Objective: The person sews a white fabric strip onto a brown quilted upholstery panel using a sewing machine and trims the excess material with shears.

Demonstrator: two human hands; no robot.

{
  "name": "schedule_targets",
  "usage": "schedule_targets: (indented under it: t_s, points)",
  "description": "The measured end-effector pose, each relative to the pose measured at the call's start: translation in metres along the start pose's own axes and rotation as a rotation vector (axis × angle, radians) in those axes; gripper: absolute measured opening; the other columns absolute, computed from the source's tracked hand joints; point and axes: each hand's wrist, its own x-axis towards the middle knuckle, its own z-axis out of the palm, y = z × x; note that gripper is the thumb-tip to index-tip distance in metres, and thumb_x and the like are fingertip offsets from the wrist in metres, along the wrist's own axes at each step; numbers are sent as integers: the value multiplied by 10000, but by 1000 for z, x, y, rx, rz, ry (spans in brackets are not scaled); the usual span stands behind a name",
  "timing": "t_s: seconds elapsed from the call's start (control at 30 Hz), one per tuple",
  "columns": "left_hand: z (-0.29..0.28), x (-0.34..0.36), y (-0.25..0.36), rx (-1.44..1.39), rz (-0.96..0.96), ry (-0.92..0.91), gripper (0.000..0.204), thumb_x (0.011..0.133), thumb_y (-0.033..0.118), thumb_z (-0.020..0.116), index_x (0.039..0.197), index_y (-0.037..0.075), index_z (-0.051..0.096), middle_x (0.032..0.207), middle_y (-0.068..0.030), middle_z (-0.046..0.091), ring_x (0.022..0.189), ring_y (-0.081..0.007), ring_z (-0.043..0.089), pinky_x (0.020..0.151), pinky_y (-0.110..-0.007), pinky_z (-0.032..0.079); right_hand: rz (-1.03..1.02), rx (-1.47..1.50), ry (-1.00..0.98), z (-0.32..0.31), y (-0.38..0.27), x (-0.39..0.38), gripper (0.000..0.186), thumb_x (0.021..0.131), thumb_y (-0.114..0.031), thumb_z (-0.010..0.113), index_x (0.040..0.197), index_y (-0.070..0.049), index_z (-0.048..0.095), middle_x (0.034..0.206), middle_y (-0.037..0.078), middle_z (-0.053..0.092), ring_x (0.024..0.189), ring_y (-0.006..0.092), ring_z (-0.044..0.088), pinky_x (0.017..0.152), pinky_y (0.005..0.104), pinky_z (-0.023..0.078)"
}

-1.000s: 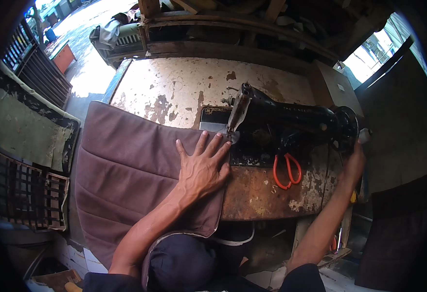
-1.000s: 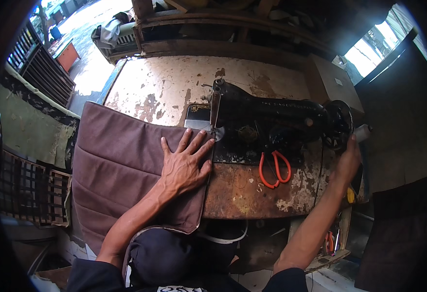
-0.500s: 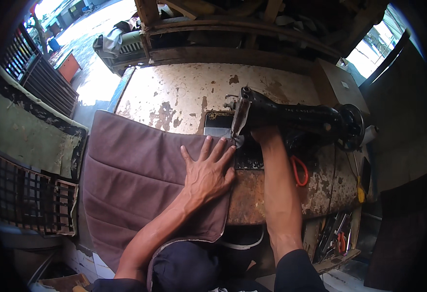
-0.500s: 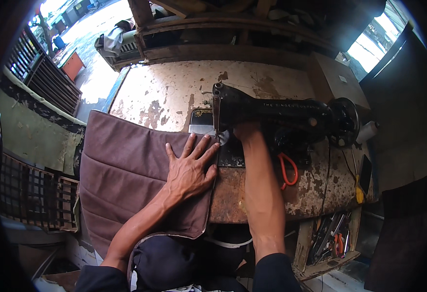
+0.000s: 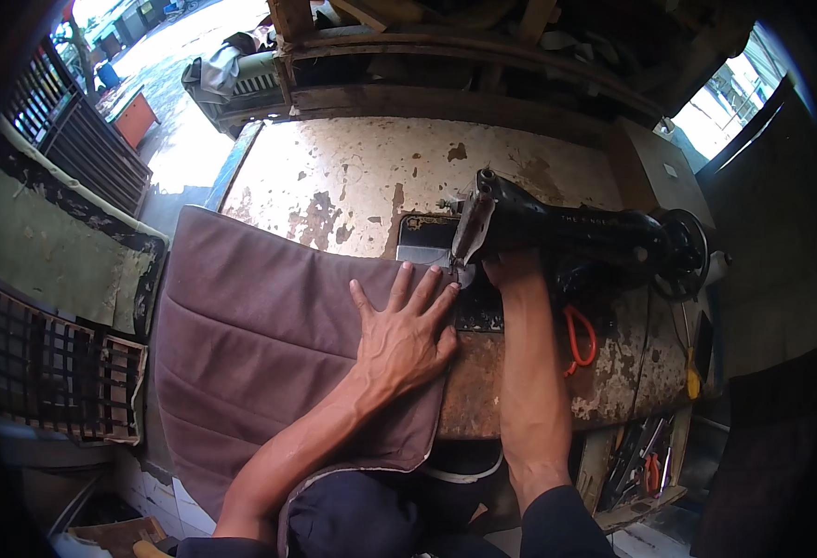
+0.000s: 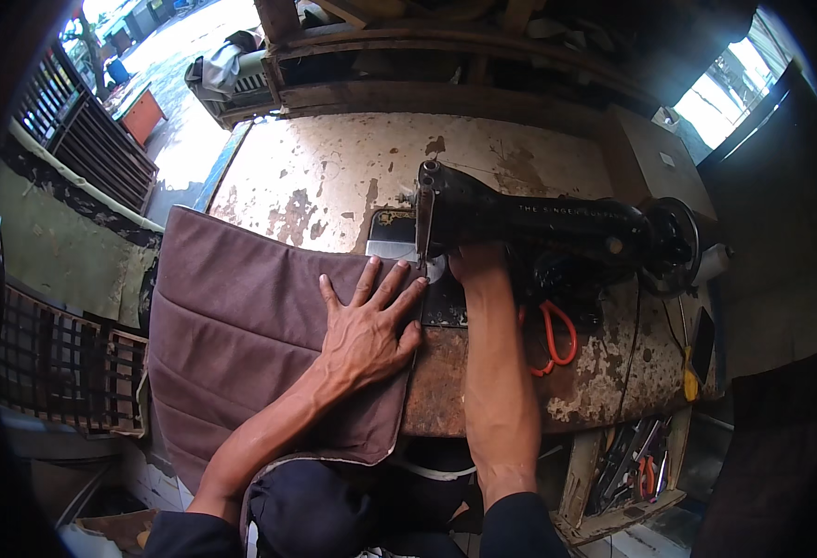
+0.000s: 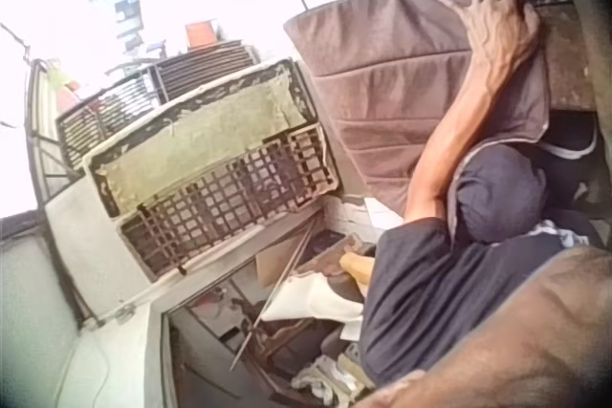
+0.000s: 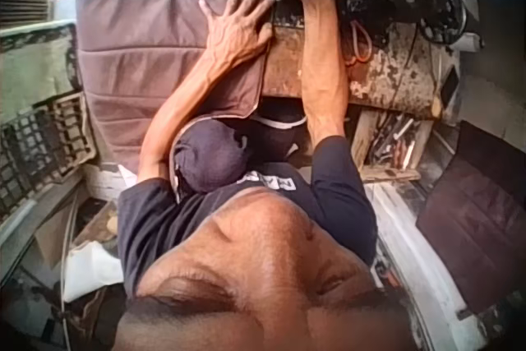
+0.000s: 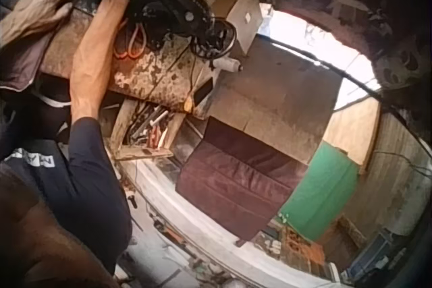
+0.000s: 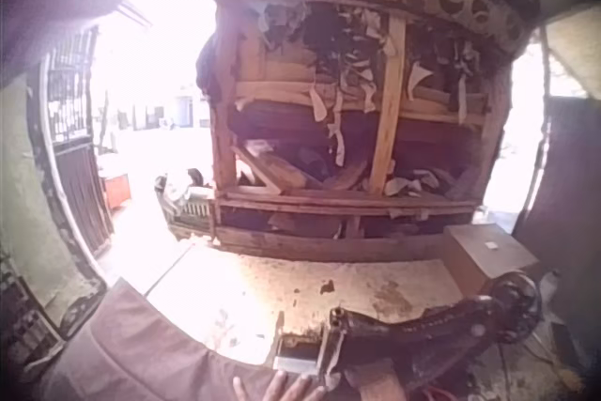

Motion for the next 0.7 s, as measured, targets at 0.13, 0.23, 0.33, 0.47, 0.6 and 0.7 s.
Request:
schedule_targets:
  t_s: [0.13, 0.23, 0.33, 0.47, 0.6, 0.7]
  points:
    - [3, 9, 11, -24, 38, 11, 647, 935, 398, 549, 1557, 232, 491, 1687, -54, 347, 1584, -387, 218, 1095, -888, 73, 45, 283, 86, -10, 15, -11, 446, 1000, -241, 604, 1430, -141, 538, 1314, 64, 620, 1185, 211, 620, 956, 381, 548]
    - [2, 12, 4, -15, 19, -16, 645, 939, 398, 549, 1559, 233, 487, 1689, -61, 340, 1586, -394, 208, 1094, -889, 74, 711, 1177, 138, -38, -29, -4, 276, 990, -188, 633, 1256, -118, 614, 1008, 40, 669, 819, 152, 652, 631, 331, 539]
    - [4, 16, 7, -27, 38, -14, 640, 944, 407, 559, 1555, 231, 491, 1688, -68, 342, 1583, -406, 211, 1093, -890, 74, 734, 1300, 212, -52, -37, -28, 46, 984, -130, 637, 994, -89, 656, 744, 5, 598, 519, 82, 511, 397, 272, 386]
    - [8, 19, -3, 27, 59, 61, 587, 981, 407, 561, 1523, 189, 509, 1648, -90, 393, 1557, -395, 280, 1060, -908, 115, 906, 937, 94, -92, -105, -35, 132, 995, -174, 654, 964, -52, 694, 755, 34, 635, 525, 77, 548, 439, 260, 435]
    - [17, 25, -4, -21, 40, 115, 493, 1039, 311, 492, 1482, 95, 486, 1624, -86, 439, 1547, -394, 312, 1089, -884, 109, 1001, 636, -122, -103, -132, -78, 281, 1028, -249, 632, 1101, 7, 724, 829, 66, 708, 596, 114, 651, 504, 273, 518]
    - [16, 31, -2, -33, 22, 95, 462, 1037, 243, 471, 1469, 78, 487, 1636, -78, 426, 1570, -366, 277, 1098, -878, 103, 1070, 571, -276, -109, -158, -103, 309, 1040, -241, 635, 1155, 32, 721, 900, 93, 727, 681, 135, 709, 563, 261, 563]
